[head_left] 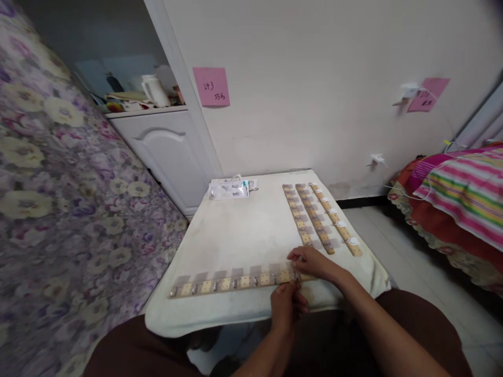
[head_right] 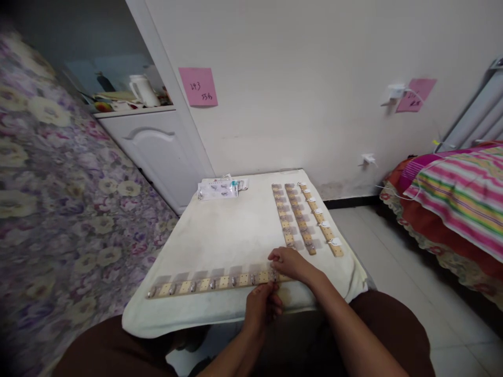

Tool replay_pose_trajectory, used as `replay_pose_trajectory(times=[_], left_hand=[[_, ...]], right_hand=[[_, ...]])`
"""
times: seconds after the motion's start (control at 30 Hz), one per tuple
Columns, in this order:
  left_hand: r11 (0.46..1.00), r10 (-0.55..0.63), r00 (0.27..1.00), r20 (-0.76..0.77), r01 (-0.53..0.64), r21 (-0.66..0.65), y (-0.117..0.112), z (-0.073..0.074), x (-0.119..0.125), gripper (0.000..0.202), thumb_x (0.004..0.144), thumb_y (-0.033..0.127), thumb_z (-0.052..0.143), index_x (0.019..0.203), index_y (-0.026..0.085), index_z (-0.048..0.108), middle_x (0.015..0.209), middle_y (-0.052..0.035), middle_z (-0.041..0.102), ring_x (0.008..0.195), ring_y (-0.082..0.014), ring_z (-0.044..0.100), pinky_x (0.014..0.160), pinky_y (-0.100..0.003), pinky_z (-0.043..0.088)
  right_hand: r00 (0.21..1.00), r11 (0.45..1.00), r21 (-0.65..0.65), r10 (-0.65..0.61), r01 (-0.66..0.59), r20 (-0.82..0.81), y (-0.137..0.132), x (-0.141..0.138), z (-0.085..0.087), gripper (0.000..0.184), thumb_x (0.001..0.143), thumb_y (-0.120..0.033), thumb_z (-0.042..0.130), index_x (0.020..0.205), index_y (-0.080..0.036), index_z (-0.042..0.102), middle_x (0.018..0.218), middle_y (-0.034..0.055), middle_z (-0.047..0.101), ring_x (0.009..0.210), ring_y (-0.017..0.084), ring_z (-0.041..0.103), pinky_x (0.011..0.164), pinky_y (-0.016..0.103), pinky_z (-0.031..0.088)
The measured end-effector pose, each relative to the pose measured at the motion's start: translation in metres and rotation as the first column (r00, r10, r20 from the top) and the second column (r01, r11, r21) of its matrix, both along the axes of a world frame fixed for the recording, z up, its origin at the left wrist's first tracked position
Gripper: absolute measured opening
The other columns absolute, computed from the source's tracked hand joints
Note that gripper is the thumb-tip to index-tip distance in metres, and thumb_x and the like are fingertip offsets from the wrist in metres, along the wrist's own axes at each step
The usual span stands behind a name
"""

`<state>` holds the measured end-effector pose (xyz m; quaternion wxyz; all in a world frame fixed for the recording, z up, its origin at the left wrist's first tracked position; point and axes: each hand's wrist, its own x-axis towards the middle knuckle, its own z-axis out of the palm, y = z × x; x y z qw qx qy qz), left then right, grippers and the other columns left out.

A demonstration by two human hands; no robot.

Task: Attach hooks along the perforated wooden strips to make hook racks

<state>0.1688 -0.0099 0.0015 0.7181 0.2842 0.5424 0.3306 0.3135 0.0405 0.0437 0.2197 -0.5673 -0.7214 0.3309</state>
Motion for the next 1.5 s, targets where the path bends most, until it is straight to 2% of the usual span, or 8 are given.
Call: replay_pose_trajectory(times=[0.2,0.37,0.47,0.57,0.7,1.1,1.3,1.5], left_hand=[[1.000,0.000,1.000,0.022,0.000,-0.008,0.000,0.001,-0.001,0.039,0.064,0.053,0.056,0.075,0.016,0.052,0.044,0.0020,0.056,0.030,-0.0111,0.048,0.034,-0.020,0.023],[1.000,-0.002,0.999,0.045,0.002,-0.013,0.000,0.003,-0.002,0.039,0.063,0.053,0.056,0.073,0.016,0.051,0.044,0.0017,0.056,0.030,-0.0101,0.047,0.034,-0.020,0.022],[1.000,-0.018,0.999,0.049,0.018,-0.001,0.000,0.003,-0.003,0.039,0.063,0.054,0.056,0.070,0.016,0.050,0.043,0.0018,0.055,0.029,-0.0100,0.046,0.034,-0.020,0.022],[1.000,-0.025,0.999,0.046,0.025,0.004,0.001,0.002,-0.003,0.039,0.064,0.056,0.056,0.069,0.017,0.050,0.043,0.0019,0.056,0.028,-0.0102,0.046,0.034,-0.020,0.022],[0.999,-0.042,0.998,0.040,0.042,0.023,0.000,0.001,-0.004,0.042,0.063,0.058,0.056,0.068,0.017,0.050,0.044,0.0020,0.056,0.029,-0.0104,0.047,0.034,-0.020,0.022],[0.958,-0.280,0.956,0.092,0.272,0.090,-0.010,-0.012,-0.015,0.040,0.059,0.054,0.061,0.071,0.017,0.050,0.047,0.0004,0.060,0.033,-0.0110,0.051,0.036,-0.019,0.027],[0.908,-0.416,0.907,0.069,0.409,0.087,-0.018,-0.010,-0.023,0.043,0.056,0.056,0.063,0.071,0.018,0.049,0.050,-0.0009,0.062,0.035,-0.0117,0.053,0.037,-0.020,0.027],[0.878,-0.474,0.877,0.086,0.463,0.117,-0.022,-0.009,-0.038,0.043,0.054,0.055,0.066,0.069,0.019,0.049,0.051,-0.0009,0.062,0.037,-0.0115,0.052,0.040,-0.022,0.033]], right_hand=[[0.989,0.983,0.112,-0.144,0.147,-0.036,0.001,0.001,0.015,0.023,0.078,-0.019,0.049,0.096,-0.017,0.062,0.092,0.0055,0.063,0.084,0.017,0.057,0.077,0.028,0.042],[0.943,0.898,0.295,-0.288,0.326,-0.166,-0.017,0.018,0.044,0.019,0.083,-0.027,0.045,0.092,-0.019,0.060,0.087,0.0035,0.061,0.077,0.015,0.055,0.071,0.025,0.043],[0.931,0.896,0.254,-0.340,0.364,-0.133,-0.038,0.024,0.034,0.016,0.082,-0.028,0.047,0.087,-0.019,0.060,0.078,0.0025,0.059,0.071,0.015,0.054,0.066,0.025,0.043],[0.944,0.920,0.210,-0.321,0.330,-0.077,-0.056,0.019,0.011,0.015,0.079,-0.025,0.051,0.091,-0.020,0.060,0.085,0.0031,0.059,0.070,0.015,0.054,0.066,0.026,0.044],[0.972,0.961,0.174,-0.229,0.217,0.053,-0.060,0.004,-0.007,0.028,0.076,-0.017,0.051,0.103,-0.024,0.058,0.107,0.0043,0.055,0.089,0.017,0.056,0.077,0.027,0.044],[0.935,0.986,0.129,-0.139,0.102,0.326,-0.051,-0.006,-0.005,0.033,0.072,-0.014,0.052,0.104,-0.023,0.054,0.104,0.0040,0.053,0.091,0.017,0.056,0.077,0.025,0.040],[0.893,0.993,0.096,-0.105,0.069,0.437,-0.044,-0.010,-0.002,0.020,0.072,-0.015,0.051,0.091,-0.019,0.055,0.100,0.0055,0.053,0.085,0.018,0.057,0.071,0.025,0.039],[0.889,0.991,0.125,-0.103,0.052,0.446,-0.043,-0.011,-0.005,0.015,0.072,-0.013,0.049,0.085,-0.018,0.054,0.095,0.0062,0.055,0.082,0.018,0.056,0.069,0.025,0.039]])
